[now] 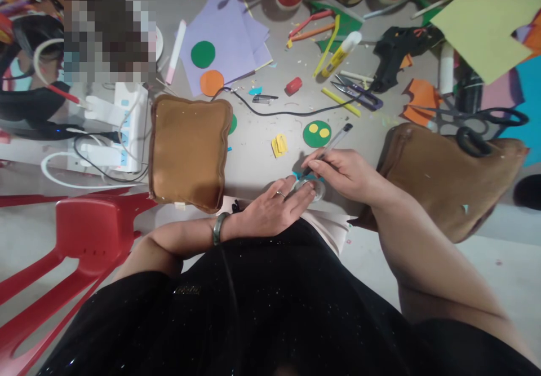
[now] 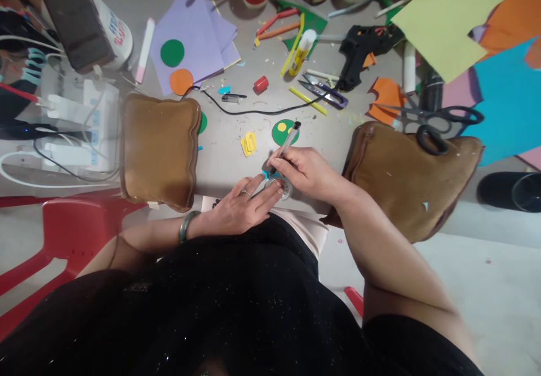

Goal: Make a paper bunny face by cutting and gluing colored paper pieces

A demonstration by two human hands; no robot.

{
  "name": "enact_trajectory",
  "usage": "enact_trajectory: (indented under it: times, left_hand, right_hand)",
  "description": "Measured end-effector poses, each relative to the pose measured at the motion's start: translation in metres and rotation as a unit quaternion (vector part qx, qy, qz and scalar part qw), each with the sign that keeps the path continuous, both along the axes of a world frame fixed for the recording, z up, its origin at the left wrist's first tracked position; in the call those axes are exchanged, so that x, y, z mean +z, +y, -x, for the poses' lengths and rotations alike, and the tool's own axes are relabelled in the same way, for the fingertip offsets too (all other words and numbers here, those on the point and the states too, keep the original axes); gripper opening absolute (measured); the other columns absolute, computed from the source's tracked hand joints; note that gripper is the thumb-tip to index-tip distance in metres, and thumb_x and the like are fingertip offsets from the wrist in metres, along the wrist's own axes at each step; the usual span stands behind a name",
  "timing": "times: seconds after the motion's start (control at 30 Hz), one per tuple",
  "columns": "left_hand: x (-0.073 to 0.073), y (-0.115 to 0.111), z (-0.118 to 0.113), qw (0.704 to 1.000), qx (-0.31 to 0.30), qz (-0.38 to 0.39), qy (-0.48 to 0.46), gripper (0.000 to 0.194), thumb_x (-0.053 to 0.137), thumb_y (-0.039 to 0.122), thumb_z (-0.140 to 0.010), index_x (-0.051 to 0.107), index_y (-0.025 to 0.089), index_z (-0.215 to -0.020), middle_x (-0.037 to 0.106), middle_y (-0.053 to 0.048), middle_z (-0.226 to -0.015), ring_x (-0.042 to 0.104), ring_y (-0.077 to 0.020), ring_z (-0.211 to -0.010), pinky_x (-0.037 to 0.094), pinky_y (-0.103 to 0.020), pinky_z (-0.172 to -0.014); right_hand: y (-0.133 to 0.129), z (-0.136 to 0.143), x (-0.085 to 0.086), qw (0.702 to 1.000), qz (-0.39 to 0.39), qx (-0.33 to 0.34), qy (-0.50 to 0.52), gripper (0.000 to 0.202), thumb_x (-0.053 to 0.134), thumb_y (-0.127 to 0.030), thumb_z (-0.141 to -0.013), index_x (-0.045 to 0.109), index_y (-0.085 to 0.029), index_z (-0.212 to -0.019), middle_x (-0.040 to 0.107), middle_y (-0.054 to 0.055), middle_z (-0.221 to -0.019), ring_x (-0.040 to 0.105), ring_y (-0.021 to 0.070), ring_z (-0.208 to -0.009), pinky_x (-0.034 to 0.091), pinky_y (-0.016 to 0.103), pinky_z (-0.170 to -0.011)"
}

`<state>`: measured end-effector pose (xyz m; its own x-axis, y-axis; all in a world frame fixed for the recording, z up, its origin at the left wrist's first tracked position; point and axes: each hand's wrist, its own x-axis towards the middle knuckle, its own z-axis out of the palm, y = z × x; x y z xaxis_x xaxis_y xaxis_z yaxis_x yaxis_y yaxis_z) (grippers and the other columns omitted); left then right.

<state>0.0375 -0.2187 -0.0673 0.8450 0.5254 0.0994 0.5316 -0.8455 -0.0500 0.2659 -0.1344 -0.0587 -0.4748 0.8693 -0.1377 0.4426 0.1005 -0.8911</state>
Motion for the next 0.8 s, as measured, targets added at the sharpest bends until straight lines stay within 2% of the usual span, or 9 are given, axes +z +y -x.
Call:
enact_trajectory:
  times: [0.23, 0.53, 0.8]
  left_hand:
    - [0.0028, 0.001, -0.0002, 1.0, -0.003, 0.025, 0.009, 0.055, 0.047, 0.028, -0.111, 0.054, 0.016, -0.164, 0.055, -0.011, -0.17, 0.062, -0.0328, -0.145, 0.052, -0.043, -0.115]
    - [0.0008, -0.0003, -0.0011, 0.999, 0.016, -0.022, -0.025, 0.049, 0.05, 0.03, -0.111, 0.063, 0.018, -0.157, 0.063, -0.005, -0.163, 0.067, -0.0292, -0.139, 0.052, -0.039, -0.113]
    - [-0.003, -0.0025, -0.0012, 1.0, 0.015, -0.008, -0.011, 0.052, 0.048, 0.029, -0.111, 0.058, 0.016, -0.161, 0.058, -0.008, -0.167, 0.064, -0.032, -0.143, 0.052, -0.041, -0.113]
  right_hand:
    - [0.0, 0.0007, -0.0022, 1.0, -0.025, 0.016, -0.005, 0.044, 0.054, -0.057, -0.106, 0.071, -0.025, -0.082, 0.082, 0.003, -0.09, 0.075, 0.0193, -0.078, 0.061, 0.034, -0.079]
    - [-0.0002, 0.0001, 0.0029, 0.999, -0.021, 0.021, -0.023, 0.039, 0.052, -0.051, -0.108, 0.071, -0.026, -0.084, 0.081, 0.004, -0.09, 0.076, 0.0208, -0.082, 0.06, 0.034, -0.079]
    - [-0.0015, -0.001, 0.0014, 0.999, -0.028, 0.006, -0.022, 0.037, 0.052, -0.05, -0.108, 0.071, -0.026, -0.088, 0.081, 0.004, -0.089, 0.075, 0.0204, -0.077, 0.059, 0.034, -0.077]
